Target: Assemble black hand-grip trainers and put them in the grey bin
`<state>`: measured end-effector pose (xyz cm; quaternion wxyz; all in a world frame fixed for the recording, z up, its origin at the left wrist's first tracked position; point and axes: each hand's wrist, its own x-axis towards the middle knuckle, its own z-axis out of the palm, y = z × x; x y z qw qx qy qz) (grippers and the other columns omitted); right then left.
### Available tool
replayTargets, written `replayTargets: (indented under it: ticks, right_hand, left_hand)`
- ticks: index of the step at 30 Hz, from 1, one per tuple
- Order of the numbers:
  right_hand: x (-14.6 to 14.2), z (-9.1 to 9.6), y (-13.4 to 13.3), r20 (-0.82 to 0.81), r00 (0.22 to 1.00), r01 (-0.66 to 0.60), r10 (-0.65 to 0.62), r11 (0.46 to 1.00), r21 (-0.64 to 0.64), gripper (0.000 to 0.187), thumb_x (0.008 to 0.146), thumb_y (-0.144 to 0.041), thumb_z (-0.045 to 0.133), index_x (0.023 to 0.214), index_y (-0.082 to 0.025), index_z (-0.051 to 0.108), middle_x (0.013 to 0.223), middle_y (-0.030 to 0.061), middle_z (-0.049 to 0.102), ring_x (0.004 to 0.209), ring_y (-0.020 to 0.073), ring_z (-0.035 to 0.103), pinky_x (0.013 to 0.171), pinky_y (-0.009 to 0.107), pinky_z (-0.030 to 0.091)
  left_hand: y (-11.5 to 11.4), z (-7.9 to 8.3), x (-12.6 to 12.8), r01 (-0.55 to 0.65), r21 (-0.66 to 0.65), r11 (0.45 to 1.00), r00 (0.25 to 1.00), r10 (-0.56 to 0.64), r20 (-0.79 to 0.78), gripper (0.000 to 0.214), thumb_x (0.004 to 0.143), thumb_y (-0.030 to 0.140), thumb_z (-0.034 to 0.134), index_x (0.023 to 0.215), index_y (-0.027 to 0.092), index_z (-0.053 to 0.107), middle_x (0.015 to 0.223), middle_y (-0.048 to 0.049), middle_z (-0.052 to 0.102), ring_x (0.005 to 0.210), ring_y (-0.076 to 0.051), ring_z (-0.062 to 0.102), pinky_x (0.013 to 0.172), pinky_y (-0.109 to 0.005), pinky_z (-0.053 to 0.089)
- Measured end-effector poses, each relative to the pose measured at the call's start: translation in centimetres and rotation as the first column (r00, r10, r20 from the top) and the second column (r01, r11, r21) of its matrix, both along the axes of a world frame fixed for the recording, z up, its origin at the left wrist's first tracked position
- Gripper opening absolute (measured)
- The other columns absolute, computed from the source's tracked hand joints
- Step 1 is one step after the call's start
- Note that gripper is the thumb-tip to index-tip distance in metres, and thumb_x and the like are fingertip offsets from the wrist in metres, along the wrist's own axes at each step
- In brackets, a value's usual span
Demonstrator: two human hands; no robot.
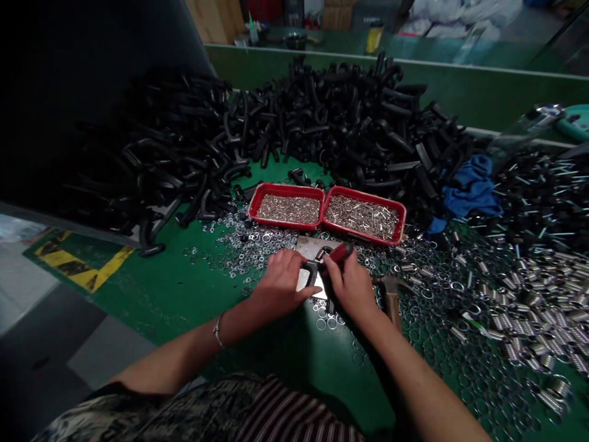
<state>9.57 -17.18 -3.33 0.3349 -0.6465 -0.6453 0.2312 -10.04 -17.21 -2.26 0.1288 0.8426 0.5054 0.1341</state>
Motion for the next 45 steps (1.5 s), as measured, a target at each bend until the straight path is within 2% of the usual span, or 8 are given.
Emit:
replayTargets:
  ticks: [4, 14, 18, 22, 32, 36, 41, 45]
  right_hand:
    - [-0.5, 0.3, 0.3, 0.109, 0.993, -0.053, 0.054, 0.999, -0.011, 0.035, 0.095, -0.055, 0.045, 0.102, -0.021, 0.050, 0.082, 0.0109, 0.070, 0.073, 0.0312, 0.068, 0.064, 0.038, 0.047]
    - [0.1, 2.7, 2.1, 0.011, 0.958, -0.286, 0.286, 0.958, 0.034, 0.025, 0.096, -0.047, 0.048, 0.098, -0.022, 0.048, 0.082, 0.0060, 0.066, 0.073, 0.0250, 0.063, 0.068, 0.036, 0.047]
    - [0.6, 5.3, 0.4, -0.186, 0.939, -0.267, 0.289, 0.954, 0.135, 0.021, 0.097, -0.044, 0.052, 0.100, -0.024, 0.050, 0.079, 0.0024, 0.067, 0.064, 0.0199, 0.063, 0.063, 0.034, 0.050]
    - [1.6, 7.5, -1.0, -0.433, 0.879, -0.079, 0.199, 0.957, 0.280, 0.021, 0.097, -0.044, 0.054, 0.108, -0.026, 0.053, 0.088, 0.0032, 0.071, 0.067, 0.0190, 0.069, 0.066, 0.036, 0.056]
    - [3.4, 1.5, -2.5, -0.708, 0.698, 0.144, -0.107, 0.990, -0.007, 0.025, 0.090, -0.046, 0.066, 0.098, -0.024, 0.057, 0.082, 0.0025, 0.074, 0.064, 0.0211, 0.072, 0.061, 0.035, 0.061]
    - [2.5, 0.9, -2.4, -0.695, 0.713, 0.102, -0.093, 0.994, -0.028, 0.028, 0.088, -0.047, 0.068, 0.098, -0.024, 0.055, 0.082, 0.0024, 0.074, 0.065, 0.0217, 0.073, 0.060, 0.036, 0.062]
    - [1.8, -0.2, -1.4, -0.600, 0.789, 0.138, -0.129, 0.990, -0.032, 0.031, 0.089, -0.052, 0.064, 0.100, -0.025, 0.053, 0.082, 0.0033, 0.075, 0.064, 0.0235, 0.072, 0.064, 0.040, 0.062]
    - [1.8, -0.5, -1.4, -0.534, 0.837, 0.123, -0.119, 0.992, -0.028, 0.029, 0.091, -0.051, 0.061, 0.099, -0.025, 0.053, 0.084, 0.0047, 0.075, 0.069, 0.0253, 0.073, 0.070, 0.043, 0.061]
  left_hand:
    - [-2.0, -0.3, 0.3, 0.043, -0.038, 0.998, 0.989, -0.048, -0.140, 0.034, 0.092, 0.046, 0.059, 0.100, 0.013, 0.061, 0.085, -0.0114, 0.069, 0.080, -0.027, 0.065, 0.079, -0.040, 0.049]
    - [-2.0, -0.5, 0.9, 0.147, -0.021, 0.989, 0.977, -0.149, -0.150, 0.022, 0.094, 0.027, 0.048, 0.096, 0.010, 0.062, 0.081, -0.0139, 0.069, 0.078, -0.027, 0.067, 0.078, -0.039, 0.051]
    - [-0.7, 1.4, 0.6, 0.155, -0.125, 0.980, 0.977, -0.170, -0.125, 0.026, 0.095, 0.030, 0.046, 0.099, 0.010, 0.063, 0.088, -0.0150, 0.070, 0.084, -0.027, 0.067, 0.081, -0.040, 0.050]
    - [0.7, 2.4, -0.2, 0.059, -0.180, 0.982, 0.981, -0.090, -0.170, 0.028, 0.096, 0.034, 0.046, 0.099, 0.012, 0.063, 0.089, -0.0146, 0.071, 0.084, -0.027, 0.067, 0.078, -0.038, 0.050]
    - [-2.7, -0.3, 1.1, 0.154, -0.110, 0.982, 0.959, -0.175, -0.223, 0.042, 0.098, 0.049, 0.047, 0.101, 0.011, 0.064, 0.083, -0.0143, 0.070, 0.079, -0.028, 0.067, 0.078, -0.041, 0.050]
    - [-1.7, 0.5, 0.7, 0.065, -0.088, 0.994, 0.985, -0.078, -0.152, 0.047, 0.098, 0.058, 0.045, 0.099, 0.014, 0.064, 0.088, -0.0124, 0.069, 0.087, -0.028, 0.065, 0.083, -0.042, 0.048]
    - [0.7, 0.0, 0.9, 0.230, -0.057, 0.971, 0.965, -0.220, 0.145, 0.051, 0.088, 0.049, 0.066, 0.128, 0.019, 0.055, 0.129, -0.0100, 0.059, 0.121, -0.028, 0.051, 0.106, -0.043, 0.038]
    - [2.0, -1.4, 1.5, 0.228, -0.177, 0.957, 0.957, -0.188, 0.219, 0.047, 0.085, 0.047, 0.070, 0.123, 0.022, 0.059, 0.121, -0.0068, 0.060, 0.116, -0.027, 0.051, 0.103, -0.042, 0.039]
